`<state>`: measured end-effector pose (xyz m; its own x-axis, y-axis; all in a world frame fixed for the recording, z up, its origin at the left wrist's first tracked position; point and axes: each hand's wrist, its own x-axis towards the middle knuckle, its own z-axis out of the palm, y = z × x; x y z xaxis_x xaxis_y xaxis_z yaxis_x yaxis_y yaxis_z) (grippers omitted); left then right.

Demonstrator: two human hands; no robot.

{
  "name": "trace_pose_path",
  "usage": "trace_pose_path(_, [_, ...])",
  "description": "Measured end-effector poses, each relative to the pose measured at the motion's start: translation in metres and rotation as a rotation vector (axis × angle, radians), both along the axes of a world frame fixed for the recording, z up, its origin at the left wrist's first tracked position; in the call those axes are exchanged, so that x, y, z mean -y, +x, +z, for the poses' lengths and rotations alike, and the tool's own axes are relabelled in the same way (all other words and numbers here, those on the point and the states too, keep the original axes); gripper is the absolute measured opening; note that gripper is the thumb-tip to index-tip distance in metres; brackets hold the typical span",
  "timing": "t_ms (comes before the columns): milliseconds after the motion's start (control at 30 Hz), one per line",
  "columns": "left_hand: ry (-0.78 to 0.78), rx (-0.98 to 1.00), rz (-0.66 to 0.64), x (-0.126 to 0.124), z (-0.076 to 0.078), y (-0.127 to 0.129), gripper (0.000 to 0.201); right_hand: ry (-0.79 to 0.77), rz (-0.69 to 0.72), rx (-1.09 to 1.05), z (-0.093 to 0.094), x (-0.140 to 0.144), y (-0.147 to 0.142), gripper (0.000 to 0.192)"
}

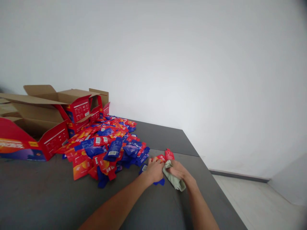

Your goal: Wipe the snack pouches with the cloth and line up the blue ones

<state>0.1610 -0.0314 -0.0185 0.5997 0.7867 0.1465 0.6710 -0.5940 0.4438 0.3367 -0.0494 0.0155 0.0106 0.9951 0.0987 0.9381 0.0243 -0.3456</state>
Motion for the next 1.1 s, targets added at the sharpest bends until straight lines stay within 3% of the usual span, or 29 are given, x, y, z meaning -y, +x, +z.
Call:
trace_pose_path(133, [-0.010, 0.092, -0.007, 0.015, 0.004, -0.027, 0.048, -0.142, 0.102, -0.139, 0.017, 0.011, 0.001, 0.008])
trace_pose_path(300, [0.038, 0.135, 0.167, 0.011, 0.006, -0.051, 0.028, -0.079, 0.103, -0.218, 0.025, 0.003, -0.015, 0.014])
trace_pose_path(400, [0.038, 0.094, 0.201, 0.008, 0.001, -0.052, 0.025, 0.016, 0.087, -0.228, 0.015, -0.006, -0.033, 0.018])
trace_pose_path(533, [-0.009, 0.071, 0.237, 0.003, -0.007, -0.046, 0.025, 0.060, 0.201, -0.182, -0.008, -0.005, -0.058, 0.017])
trace_pose_path(600, [-0.010, 0.081, 0.243, 0.000, -0.009, -0.044, 0.025, 0.128, 0.195, -0.133, -0.018, -0.002, -0.067, 0.016])
trace_pose_path(767, [-0.004, 0.088, 0.275, -0.005, -0.013, -0.040, 0.023, 0.192, 0.117, -0.120, -0.028, -0.008, -0.066, 0.011])
trace_pose_path(1000, [-0.012, 0.052, 0.290, -0.005, -0.012, -0.037, 0.033, 0.256, -0.174, -0.059, -0.034, -0.025, -0.034, 0.014])
trace_pose_path(1100, [-0.014, 0.058, 0.295, -0.004, -0.010, -0.037, 0.034, 0.284, -0.134, -0.041, -0.032, -0.021, -0.040, 0.013])
